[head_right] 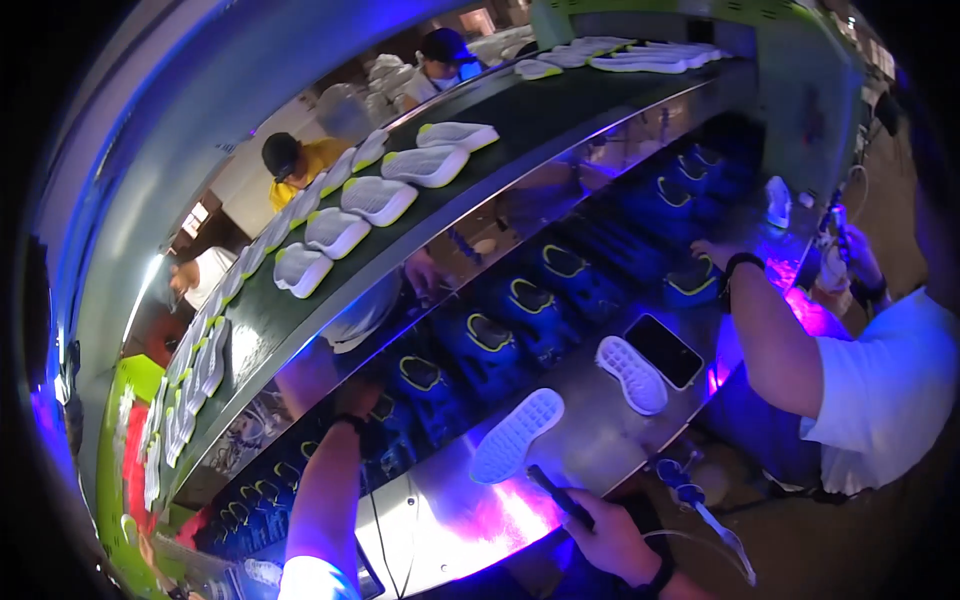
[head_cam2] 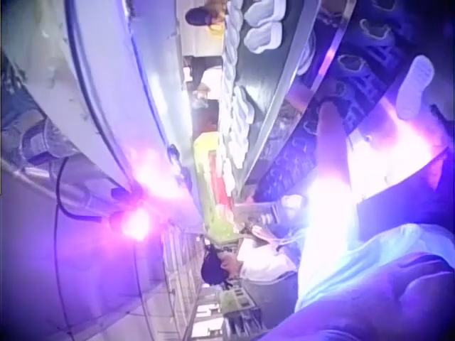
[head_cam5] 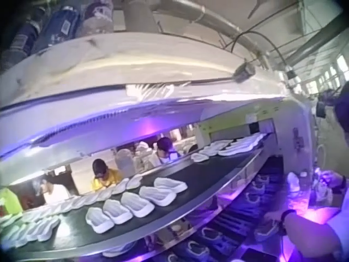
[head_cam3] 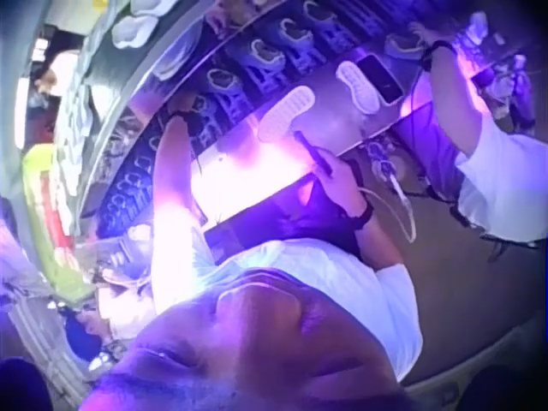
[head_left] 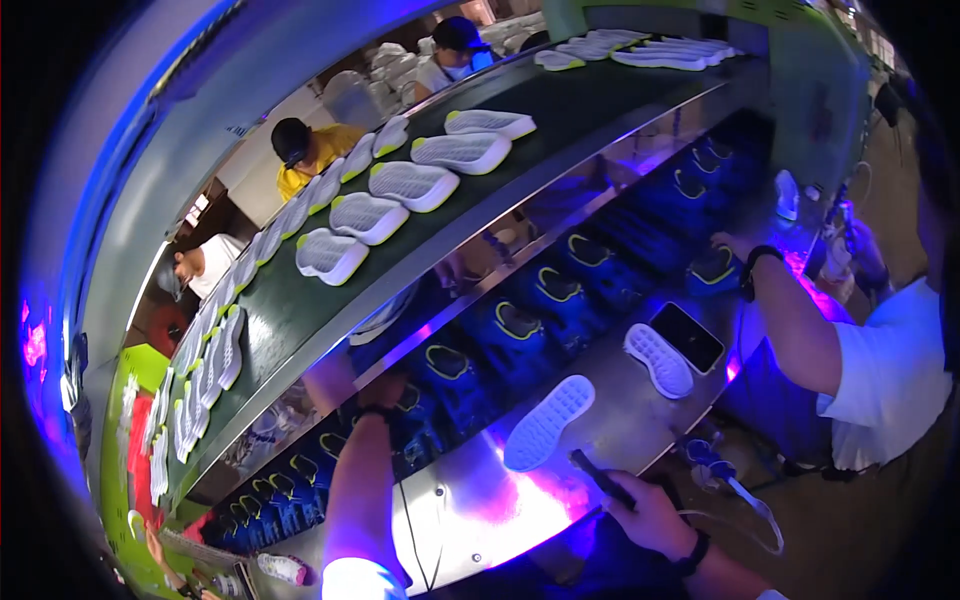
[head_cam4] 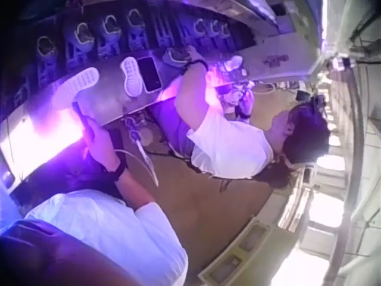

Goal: The recorder applies adhesive or chemical treatment to the edge of shoe uppers using a small brush under a UV light on an assembly line.

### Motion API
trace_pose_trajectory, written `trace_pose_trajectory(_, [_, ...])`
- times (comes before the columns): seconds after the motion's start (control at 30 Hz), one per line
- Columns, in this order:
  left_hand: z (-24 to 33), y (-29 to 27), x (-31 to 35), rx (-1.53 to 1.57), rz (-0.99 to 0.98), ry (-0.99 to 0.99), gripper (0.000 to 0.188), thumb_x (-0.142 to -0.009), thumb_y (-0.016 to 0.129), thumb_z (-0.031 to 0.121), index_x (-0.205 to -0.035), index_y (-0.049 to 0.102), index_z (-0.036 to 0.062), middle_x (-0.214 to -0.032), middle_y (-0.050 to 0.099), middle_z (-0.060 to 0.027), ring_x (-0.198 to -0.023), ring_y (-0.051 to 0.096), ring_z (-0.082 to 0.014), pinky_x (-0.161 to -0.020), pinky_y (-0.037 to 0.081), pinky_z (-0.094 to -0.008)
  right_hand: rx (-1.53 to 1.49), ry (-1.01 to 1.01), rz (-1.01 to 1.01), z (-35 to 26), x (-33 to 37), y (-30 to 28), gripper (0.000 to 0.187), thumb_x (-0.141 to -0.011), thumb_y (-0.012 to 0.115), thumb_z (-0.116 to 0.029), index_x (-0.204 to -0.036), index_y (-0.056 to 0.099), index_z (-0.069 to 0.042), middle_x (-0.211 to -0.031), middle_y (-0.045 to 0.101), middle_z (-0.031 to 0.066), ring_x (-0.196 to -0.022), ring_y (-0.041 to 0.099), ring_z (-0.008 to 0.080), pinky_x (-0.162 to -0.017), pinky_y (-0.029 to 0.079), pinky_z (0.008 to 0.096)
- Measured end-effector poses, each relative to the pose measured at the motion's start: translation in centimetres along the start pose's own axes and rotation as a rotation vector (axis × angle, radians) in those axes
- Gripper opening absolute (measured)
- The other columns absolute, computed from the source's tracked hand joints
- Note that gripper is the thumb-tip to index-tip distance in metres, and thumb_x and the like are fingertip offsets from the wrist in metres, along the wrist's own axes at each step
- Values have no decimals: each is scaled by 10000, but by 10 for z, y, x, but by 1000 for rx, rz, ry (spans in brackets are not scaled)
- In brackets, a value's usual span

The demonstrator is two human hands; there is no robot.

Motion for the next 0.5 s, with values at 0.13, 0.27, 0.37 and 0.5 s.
trace_pose_trajectory(0.13, [74, -105, 65, 324, -360, -277, 553, -877, 687, 510, -1178, 709, 47, -945, 763, -212, -928, 740, -418, -813, 591, -508, 26, 117, -41, 9, 11, -7, 400, -974, 704, -113, -1345, 604, -2, -973, 737, 154, -865, 725, 191, -801, 561, 349])
trace_pose_trajectory(0.27, [142, -206, 176, 120, -540, -79, 803, -817, 717, 627, -1295, 623, -11, -865, 748, -207, -811, 751, -385, -727, 603, -493, -23, 114, -83, -1, 6, 0, 449, -965, 703, -131, -1389, 592, -33, -1076, 741, 226, -990, 755, 315, -866, 567, 385])
trace_pose_trajectory(0.37, [183, -249, 247, 129, -426, 263, 741, -774, 755, 527, -1273, 619, -3, -884, 706, -179, -774, 708, -335, -681, 555, -462, -67, 135, -91, -13, 2, 5, 493, -983, 669, -92, -1455, 551, -19, -1308, 689, 223, -1175, 704, 276, -1016, 516, 365])
trace_pose_trajectory(0.5, [224, -237, 313, -213, -268, 554, 635, -819, 701, 372, -1285, 594, -46, -1054, 660, -193, -911, 659, -323, -830, 528, -428, -11, 29, -100, -33, 3, 11, 485, -1001, 633, -43, -1476, 541, -7, -1234, 722, 150, -1052, 707, 202, -964, 529, 337])
Point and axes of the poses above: each hand's wrist, its own x-axis away from the middle knuckle, its own y-axis out of the palm, z = x × y, the point moved 1 cm from there along -x, towards the middle knuckle
